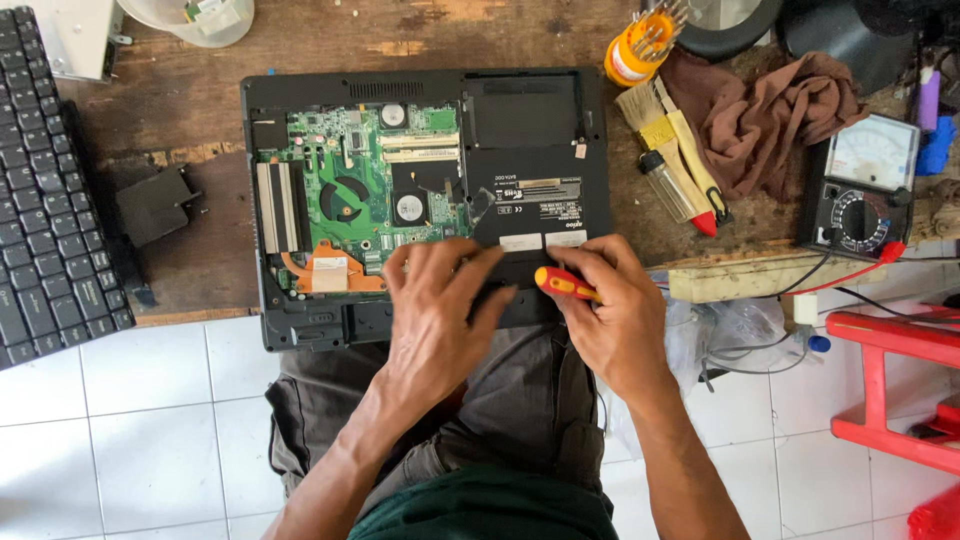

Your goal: The person works on the internal components of a disassembled laptop placed on their lap. They use a red screwdriver to manipulate a ribbon cable connector on the motherboard, repeatedly pressing and adjusting the connection.

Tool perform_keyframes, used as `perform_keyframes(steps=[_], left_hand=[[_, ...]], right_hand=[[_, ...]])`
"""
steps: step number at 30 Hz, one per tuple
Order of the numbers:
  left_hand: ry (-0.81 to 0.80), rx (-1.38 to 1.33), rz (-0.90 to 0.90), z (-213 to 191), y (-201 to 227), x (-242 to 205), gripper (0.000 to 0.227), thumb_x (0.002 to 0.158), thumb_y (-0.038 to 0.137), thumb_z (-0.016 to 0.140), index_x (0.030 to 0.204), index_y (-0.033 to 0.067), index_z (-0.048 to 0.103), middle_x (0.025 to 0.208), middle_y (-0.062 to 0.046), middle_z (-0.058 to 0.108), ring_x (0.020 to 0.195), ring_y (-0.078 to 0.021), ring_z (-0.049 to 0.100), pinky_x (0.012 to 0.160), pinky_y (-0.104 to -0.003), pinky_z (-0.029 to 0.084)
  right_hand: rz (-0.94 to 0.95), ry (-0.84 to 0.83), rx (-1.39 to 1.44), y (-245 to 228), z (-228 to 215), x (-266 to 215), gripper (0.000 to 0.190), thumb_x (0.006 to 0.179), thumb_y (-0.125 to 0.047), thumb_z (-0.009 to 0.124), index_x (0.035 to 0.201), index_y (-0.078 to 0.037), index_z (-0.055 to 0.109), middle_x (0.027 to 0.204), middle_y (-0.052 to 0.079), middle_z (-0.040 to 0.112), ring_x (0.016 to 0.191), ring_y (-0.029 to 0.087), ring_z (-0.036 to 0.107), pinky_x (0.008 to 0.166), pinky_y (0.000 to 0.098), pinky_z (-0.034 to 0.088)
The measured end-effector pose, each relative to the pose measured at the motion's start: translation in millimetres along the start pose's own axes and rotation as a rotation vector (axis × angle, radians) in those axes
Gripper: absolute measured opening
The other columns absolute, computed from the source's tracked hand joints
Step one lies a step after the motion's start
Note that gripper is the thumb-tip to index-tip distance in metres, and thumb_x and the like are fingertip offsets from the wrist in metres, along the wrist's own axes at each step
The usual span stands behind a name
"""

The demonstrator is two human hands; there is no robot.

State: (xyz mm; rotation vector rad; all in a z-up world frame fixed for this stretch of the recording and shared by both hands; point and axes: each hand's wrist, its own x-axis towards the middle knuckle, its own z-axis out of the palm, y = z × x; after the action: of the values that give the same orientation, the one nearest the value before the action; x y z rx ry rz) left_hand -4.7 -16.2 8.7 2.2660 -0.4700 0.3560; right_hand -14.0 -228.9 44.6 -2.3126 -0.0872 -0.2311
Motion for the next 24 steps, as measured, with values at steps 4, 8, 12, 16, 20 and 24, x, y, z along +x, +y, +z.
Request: perform_keyframes(steps=[4, 8, 12, 16, 20, 24], left_hand=[[0.027, -0.015, -0.039, -7, -4, -6, 0.019, 0.101, 0.021, 0.083, 0.118, 0.0124, 0.081, 0.107, -0.004, 0.069, 0.104, -0.0295, 0.069, 0.107, -0.048, 0.042], [0.014, -0.045, -0.046, -12, -10, 2, 0.012, 0.099, 0.020, 0.085, 0.107, 0.0129, 0.080, 0.099, -0.003, 0.070, 0.098, -0.0279, 0.071, 0.105, -0.047, 0.042], [-0.021, -0.060, -0.097, -18, -5, 5, 0.012, 0.096, 0.019, 0.087, 0.104, 0.0137, 0.079, 0.097, -0.003, 0.071, 0.097, -0.0291, 0.072, 0.105, -0.048, 0.042], [-0.062, 0.022, -0.072, -16, 0, 7, 0.019, 0.091, 0.016, 0.089, 0.108, 0.0140, 0.080, 0.107, -0.005, 0.067, 0.105, -0.0308, 0.067, 0.109, -0.055, 0.039], [-0.102, 0.009, -0.111, -5, 1, 10, 0.023, 0.093, 0.028, 0.089, 0.112, 0.0192, 0.081, 0.111, -0.005, 0.060, 0.107, -0.0316, 0.063, 0.114, -0.057, 0.034], [-0.097, 0.038, -0.061, 1, 7, 14, 0.006, 0.104, 0.022, 0.078, 0.108, 0.0190, 0.080, 0.110, -0.005, 0.057, 0.104, -0.0315, 0.062, 0.115, -0.061, 0.034]], right_hand=[[0.004, -0.028, -0.030, 8, 3, -6, 0.022, 0.095, -0.013, 0.089, 0.117, -0.016, 0.087, 0.106, 0.007, 0.073, 0.095, 0.037, 0.080, 0.082, 0.0459, 0.064], [-0.060, -0.013, 0.022, 1, 6, -2, 0.018, 0.095, -0.007, 0.088, 0.112, -0.014, 0.087, 0.103, 0.009, 0.073, 0.089, 0.037, 0.080, 0.079, 0.0430, 0.063], [-0.091, 0.016, 0.080, 2, 11, -3, 0.021, 0.091, 0.001, 0.087, 0.107, -0.012, 0.088, 0.099, 0.010, 0.075, 0.086, 0.039, 0.080, 0.077, 0.0413, 0.063], [-0.105, 0.036, 0.020, 6, 14, -8, 0.016, 0.094, -0.002, 0.086, 0.105, -0.013, 0.088, 0.102, 0.007, 0.076, 0.088, 0.036, 0.080, 0.078, 0.0386, 0.064], [-0.105, -0.005, -0.002, 4, 9, -3, 0.009, 0.092, -0.002, 0.087, 0.097, -0.009, 0.083, 0.101, 0.010, 0.074, 0.087, 0.039, 0.079, 0.077, 0.0439, 0.063], [-0.070, -0.092, 0.131, 12, 3, 2, 0.008, 0.094, 0.003, 0.083, 0.100, -0.002, 0.082, 0.100, 0.020, 0.072, 0.088, 0.043, 0.077, 0.079, 0.0523, 0.064]])
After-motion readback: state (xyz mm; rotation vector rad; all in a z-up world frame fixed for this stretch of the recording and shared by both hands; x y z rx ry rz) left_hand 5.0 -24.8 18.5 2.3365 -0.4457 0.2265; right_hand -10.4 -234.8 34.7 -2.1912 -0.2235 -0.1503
